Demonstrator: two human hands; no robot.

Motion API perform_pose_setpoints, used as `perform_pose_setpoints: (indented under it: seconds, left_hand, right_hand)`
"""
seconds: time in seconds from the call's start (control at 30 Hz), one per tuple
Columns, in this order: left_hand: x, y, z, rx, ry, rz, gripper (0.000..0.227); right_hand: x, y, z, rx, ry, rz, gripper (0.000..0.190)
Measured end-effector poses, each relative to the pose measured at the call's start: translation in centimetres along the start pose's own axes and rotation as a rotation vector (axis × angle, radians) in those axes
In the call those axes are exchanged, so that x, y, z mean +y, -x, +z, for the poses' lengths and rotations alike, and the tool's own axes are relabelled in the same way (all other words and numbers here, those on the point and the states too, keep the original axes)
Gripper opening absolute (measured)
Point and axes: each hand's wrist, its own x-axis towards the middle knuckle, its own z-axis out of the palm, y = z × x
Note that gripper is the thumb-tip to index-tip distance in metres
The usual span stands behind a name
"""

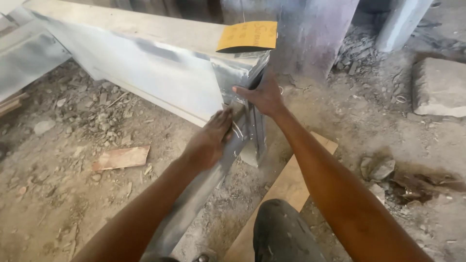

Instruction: The person sands the edge of a metal frame using a sanding block. They hold the frame steady with one hand while moving the sanding block back and forth along the metal surface to smooth it.

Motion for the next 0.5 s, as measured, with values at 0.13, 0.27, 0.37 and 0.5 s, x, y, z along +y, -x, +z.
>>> perform_pose_setpoints:
  seconds: [0.13, 0.27, 0.37, 0.5]
  left_hand:
    - [3.1, 3.6, -4.0, -0.080, -0.128, 0.026, 0.055]
    - [-3.0, -2.7, 0.5, -0.003, 0.010, 0.097, 0.055]
    - [0.8, 1.7, -2.1, -0.031, 0.108, 0.081, 0.054]
    - [2.6, 1.8, -4.7, -0.126, 0.037, -0.034, 0.058]
  right_hand:
    - [2.0, 0.6, 0.4, 0.015, 0.136, 0.119, 0.082]
    - [-0.8, -0.3, 0.5, 0.081, 0.127, 0.126, 0.069]
    - [0.2, 2.4, 0.1, -0.036, 0.161, 0.312, 0.092]
    - [1.9, -0.5, -0.2, 0.011, 0.168, 0.248, 0.096]
